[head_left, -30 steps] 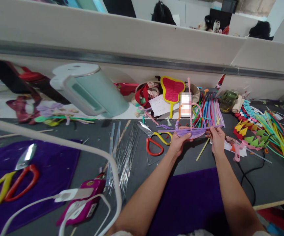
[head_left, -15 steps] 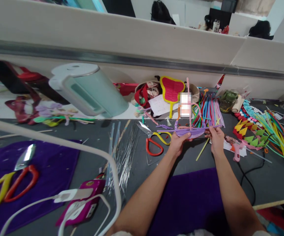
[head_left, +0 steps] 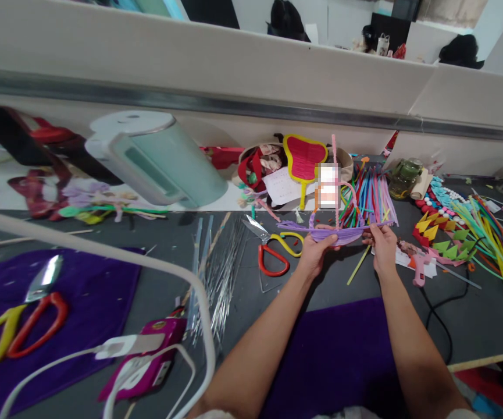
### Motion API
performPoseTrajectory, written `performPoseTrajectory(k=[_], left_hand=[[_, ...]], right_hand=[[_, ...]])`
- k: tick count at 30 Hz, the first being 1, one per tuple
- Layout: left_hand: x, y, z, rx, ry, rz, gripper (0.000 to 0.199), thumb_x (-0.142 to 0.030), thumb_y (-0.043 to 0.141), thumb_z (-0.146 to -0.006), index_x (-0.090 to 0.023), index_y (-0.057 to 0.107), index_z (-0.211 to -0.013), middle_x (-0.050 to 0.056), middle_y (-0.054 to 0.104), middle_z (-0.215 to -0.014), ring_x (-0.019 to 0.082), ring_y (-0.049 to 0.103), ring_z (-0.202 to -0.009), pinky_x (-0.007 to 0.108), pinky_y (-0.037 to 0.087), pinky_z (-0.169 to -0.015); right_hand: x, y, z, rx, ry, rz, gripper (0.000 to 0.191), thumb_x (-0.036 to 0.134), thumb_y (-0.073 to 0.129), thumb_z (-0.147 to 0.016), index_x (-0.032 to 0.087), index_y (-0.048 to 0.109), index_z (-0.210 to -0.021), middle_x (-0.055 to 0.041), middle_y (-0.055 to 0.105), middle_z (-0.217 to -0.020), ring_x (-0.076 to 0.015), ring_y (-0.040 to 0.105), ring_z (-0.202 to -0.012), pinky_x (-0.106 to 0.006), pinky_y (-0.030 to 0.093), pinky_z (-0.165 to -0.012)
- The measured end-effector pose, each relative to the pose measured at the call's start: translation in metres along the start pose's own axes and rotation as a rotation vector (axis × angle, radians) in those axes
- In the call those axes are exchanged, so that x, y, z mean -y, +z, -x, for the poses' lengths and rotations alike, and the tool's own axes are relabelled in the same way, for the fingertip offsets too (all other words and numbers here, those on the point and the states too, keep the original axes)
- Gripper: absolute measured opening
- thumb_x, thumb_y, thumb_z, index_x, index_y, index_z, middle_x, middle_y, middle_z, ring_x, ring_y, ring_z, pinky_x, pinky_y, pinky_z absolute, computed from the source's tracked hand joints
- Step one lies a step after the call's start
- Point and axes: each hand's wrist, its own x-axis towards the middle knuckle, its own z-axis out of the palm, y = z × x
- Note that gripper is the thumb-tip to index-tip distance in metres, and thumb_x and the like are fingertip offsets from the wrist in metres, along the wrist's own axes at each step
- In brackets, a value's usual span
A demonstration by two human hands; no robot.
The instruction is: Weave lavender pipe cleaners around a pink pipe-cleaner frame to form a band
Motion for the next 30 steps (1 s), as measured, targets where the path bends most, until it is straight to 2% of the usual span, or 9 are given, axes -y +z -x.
performPoseTrajectory(k=[8, 30], left_hand=[[0.001, -0.0002, -0.0014, -0.051, -0.008, 0.026, 0.04, -0.026, 0.084, -0.058, -0.014, 0.061, -0.088, 0.005, 0.07, -0.088, 0.014, 0.066, -0.064, 0.024, 0.056, -0.053], [-0.0018, 0.0026, 0.0002, -0.03, -0.007, 0.048, 0.038, -0.024, 0.084, -0.057, -0.013, 0.062, -0.086, 0.007, 0.071, -0.092, 0.014, 0.066, -0.064, 0.023, 0.055, -0.05]], right_hand=[[0.0006, 0.0006, 0.0008, 0.006, -0.014, 0.015, 0.03, 0.04, 0.074, -0.067, 0.016, 0.061, -0.077, 0.0003, 0.065, -0.07, -0.0106, 0.064, -0.057, -0.017, 0.051, -0.043], [-0.0028, -0.0028, -0.0019, 0.001, -0.022, 0.022, 0.033, 0.043, 0.076, -0.066, 0.016, 0.061, -0.078, -0.0002, 0.066, -0.07, -0.0107, 0.064, -0.056, -0.017, 0.05, -0.042]])
